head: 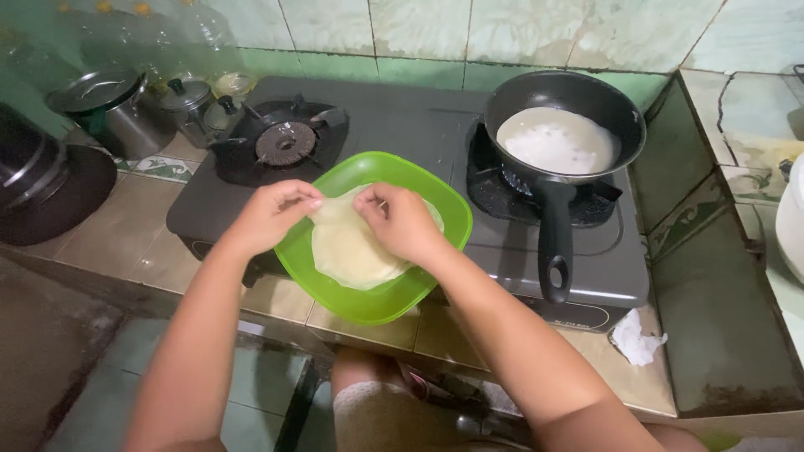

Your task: Cooking thin wrappers by pouring batter into a frying pan and flipping them onto a plate.

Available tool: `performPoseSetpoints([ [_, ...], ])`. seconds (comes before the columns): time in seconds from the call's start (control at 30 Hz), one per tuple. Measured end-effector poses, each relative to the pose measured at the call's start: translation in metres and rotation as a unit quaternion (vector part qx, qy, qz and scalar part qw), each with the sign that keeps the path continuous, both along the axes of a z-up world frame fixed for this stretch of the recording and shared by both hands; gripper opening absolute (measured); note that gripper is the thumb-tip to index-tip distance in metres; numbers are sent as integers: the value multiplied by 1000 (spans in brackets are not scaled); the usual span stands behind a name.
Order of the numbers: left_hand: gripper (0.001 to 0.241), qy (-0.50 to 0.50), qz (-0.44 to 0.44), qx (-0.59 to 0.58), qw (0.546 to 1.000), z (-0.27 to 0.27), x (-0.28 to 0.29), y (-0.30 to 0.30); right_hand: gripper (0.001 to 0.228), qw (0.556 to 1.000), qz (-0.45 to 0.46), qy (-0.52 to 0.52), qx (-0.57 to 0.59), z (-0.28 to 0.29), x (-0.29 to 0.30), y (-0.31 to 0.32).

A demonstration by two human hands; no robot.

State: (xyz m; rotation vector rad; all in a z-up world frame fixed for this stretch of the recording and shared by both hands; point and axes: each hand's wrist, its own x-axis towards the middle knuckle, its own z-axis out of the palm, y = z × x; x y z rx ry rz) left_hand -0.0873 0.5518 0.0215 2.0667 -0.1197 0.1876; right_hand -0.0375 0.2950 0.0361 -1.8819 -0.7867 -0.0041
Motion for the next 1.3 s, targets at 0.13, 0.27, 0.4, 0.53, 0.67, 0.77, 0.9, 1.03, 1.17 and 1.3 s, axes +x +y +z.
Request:
performPoseSetpoints([
  [0.13, 18, 9, -4, -11, 1000, 7, -12, 10, 21, 997, 49, 19, 52, -7, -2, 4],
  [0.27, 19, 9, 5, -8, 1000, 24, -27, 17, 20, 981, 134, 83, 115, -1, -8, 6],
  [0.4, 18, 14, -19, 18, 1000, 50, -41, 18, 20, 970, 158, 142, 118, 16, -19, 4],
  [0.53, 18, 8, -29, 13, 999, 72, -45, 17, 22, 965, 170, 158, 126, 31, -22, -3],
  [0.67, 18, 3, -31, 18, 999, 97, -45, 5, 23, 960, 156, 171, 158, 40, -23, -11],
  [0.77, 18, 2, -38, 27, 999, 106, -39, -1, 23, 953, 162, 181, 180, 35, -20, -12],
  [0.9, 18, 10, -44, 42, 998, 104, -26, -5, 23, 947, 165, 197, 192, 32, -18, -16],
  [1.03, 17, 14, -66, 48, 997, 97, -1, -15, 22, 964, 122, 150, 186, 15, -1, -15],
  [1.17, 17, 16, -70, 56, 996, 79, 32, -23, 23, 980, 28, 103, 166, -10, 24, -11],
  [1.3, 18, 21, -87, 68, 994, 54, 71, -23, 24, 986, -65, 36, 148, -25, 41, -13],
])
